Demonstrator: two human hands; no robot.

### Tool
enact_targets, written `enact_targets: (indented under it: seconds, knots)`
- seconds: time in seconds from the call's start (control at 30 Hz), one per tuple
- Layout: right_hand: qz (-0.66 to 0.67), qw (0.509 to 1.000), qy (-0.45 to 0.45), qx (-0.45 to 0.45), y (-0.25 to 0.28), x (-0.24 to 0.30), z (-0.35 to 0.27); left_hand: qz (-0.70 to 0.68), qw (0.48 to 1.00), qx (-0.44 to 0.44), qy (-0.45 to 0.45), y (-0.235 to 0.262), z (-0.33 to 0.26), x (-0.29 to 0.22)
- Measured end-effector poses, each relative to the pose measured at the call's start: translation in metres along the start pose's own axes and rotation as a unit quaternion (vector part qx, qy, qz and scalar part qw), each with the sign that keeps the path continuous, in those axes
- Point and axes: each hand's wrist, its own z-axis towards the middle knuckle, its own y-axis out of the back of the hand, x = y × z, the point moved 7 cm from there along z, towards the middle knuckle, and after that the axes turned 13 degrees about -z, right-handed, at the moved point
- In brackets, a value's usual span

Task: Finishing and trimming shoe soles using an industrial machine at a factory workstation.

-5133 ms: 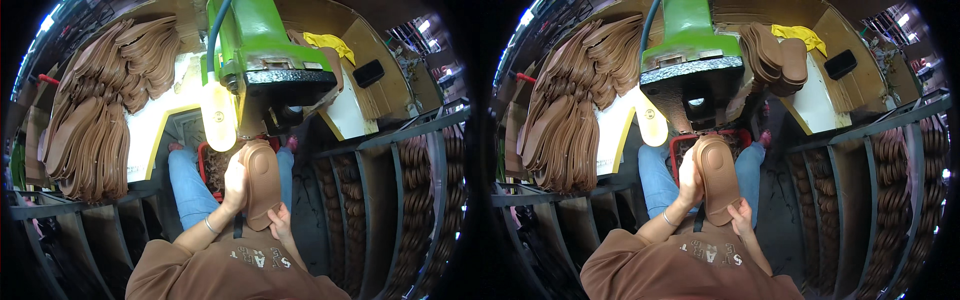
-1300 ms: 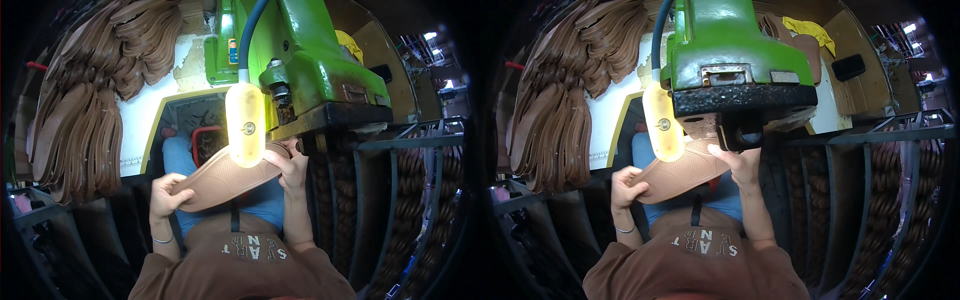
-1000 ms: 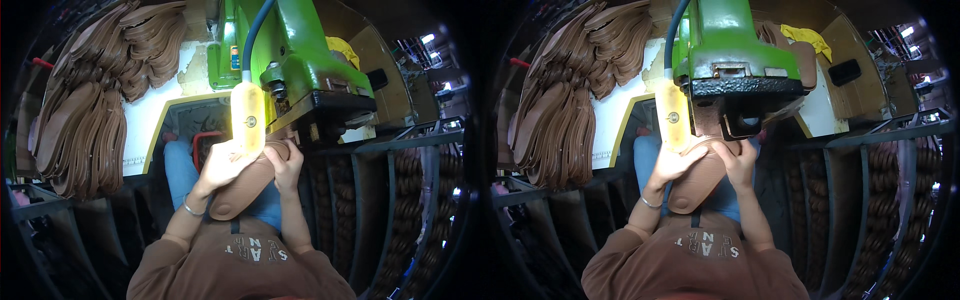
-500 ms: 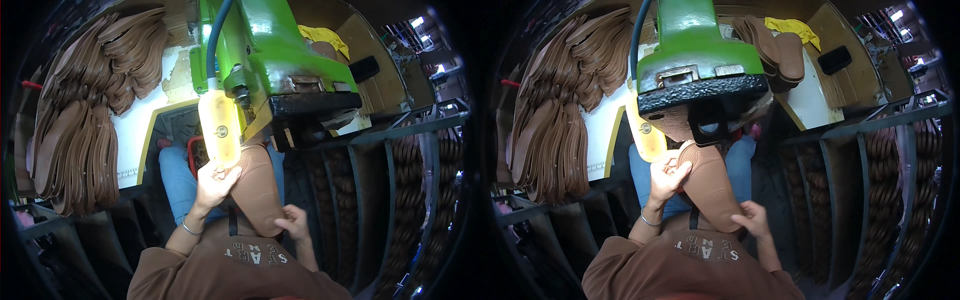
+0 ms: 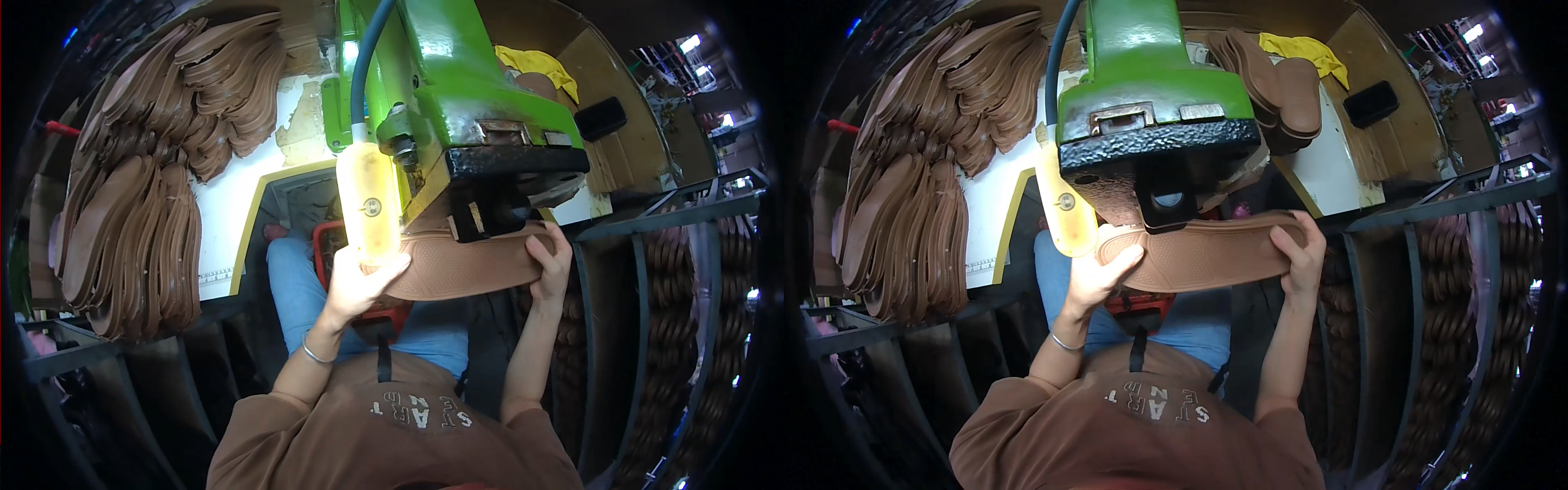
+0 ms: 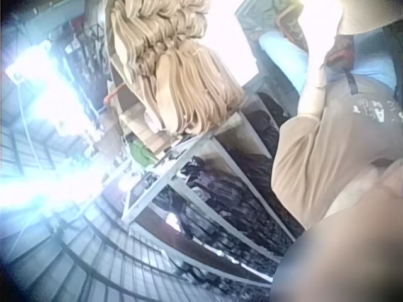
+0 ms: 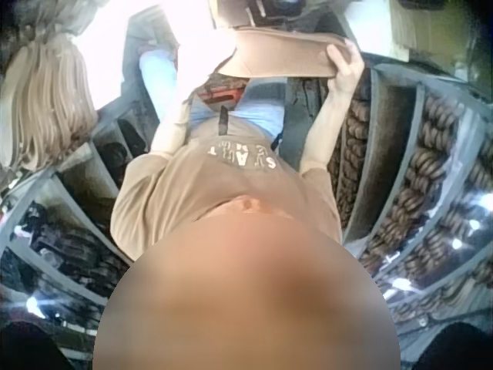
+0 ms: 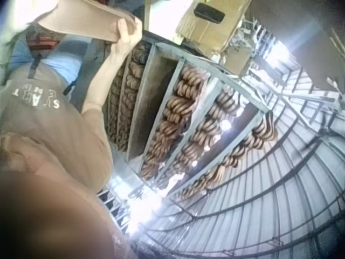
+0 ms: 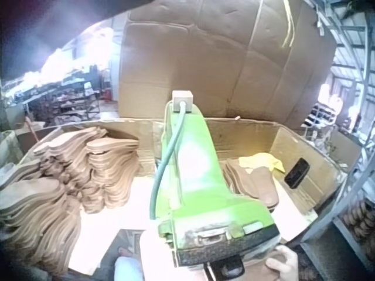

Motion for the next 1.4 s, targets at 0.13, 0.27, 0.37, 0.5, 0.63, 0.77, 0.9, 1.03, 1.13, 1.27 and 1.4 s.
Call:
enact_targets:
  seconds: [0.13,0.27,0.37,0.5,0.63,0.77,0.9,1.03,1.13,1.27,1.4]
  knots:
    - [-0.011,0.995,0.055,0.087,-0.037,0.010,0.021,-0.008,0.999,-0.027,-0.020,0.019,-0.001,-0.034]
    - [-0.015,0.989,0.048,0.140,-0.073,-0.004,0.015,0.045,0.994,-0.085,-0.053,0.069,-0.012,-0.045]
    - [-0.018,0.987,0.031,0.157,-0.111,0.006,0.000,-0.010,0.990,-0.138,-0.041,0.107,-0.029,-0.045]
    - [-0.046,0.987,0.076,0.134,-0.140,0.009,-0.011,-0.054,0.986,-0.158,-0.009,0.139,-0.057,-0.037]
    - [-0.051,0.988,0.085,0.122,-0.152,0.001,-0.012,-0.048,0.989,-0.106,0.087,0.142,-0.086,0.007]
    - [-0.130,0.978,0.086,0.139,-0.162,0.010,-0.014,-0.039,0.972,-0.068,0.223,0.097,-0.114,0.073]
    - [-0.103,0.985,0.133,0.043,-0.157,0.022,-0.027,-0.089,0.975,-0.057,0.197,0.065,-0.122,0.097]
    - [-0.245,0.949,0.195,0.035,-0.109,0.001,-0.037,-0.303,0.905,-0.297,0.026,0.096,-0.107,0.044]
    - [-0.160,0.941,-0.086,0.285,-0.093,-0.083,-0.069,-0.308,0.918,-0.244,-0.050,0.082,-0.078,0.014]
    - [-0.228,0.936,-0.021,0.267,-0.093,-0.094,-0.096,-0.065,0.990,-0.124,-0.015,0.027,-0.053,0.013]
    - [-0.124,0.984,0.093,0.086,-0.109,-0.029,-0.068,0.024,0.996,-0.027,-0.081,-0.011,-0.026,0.006]
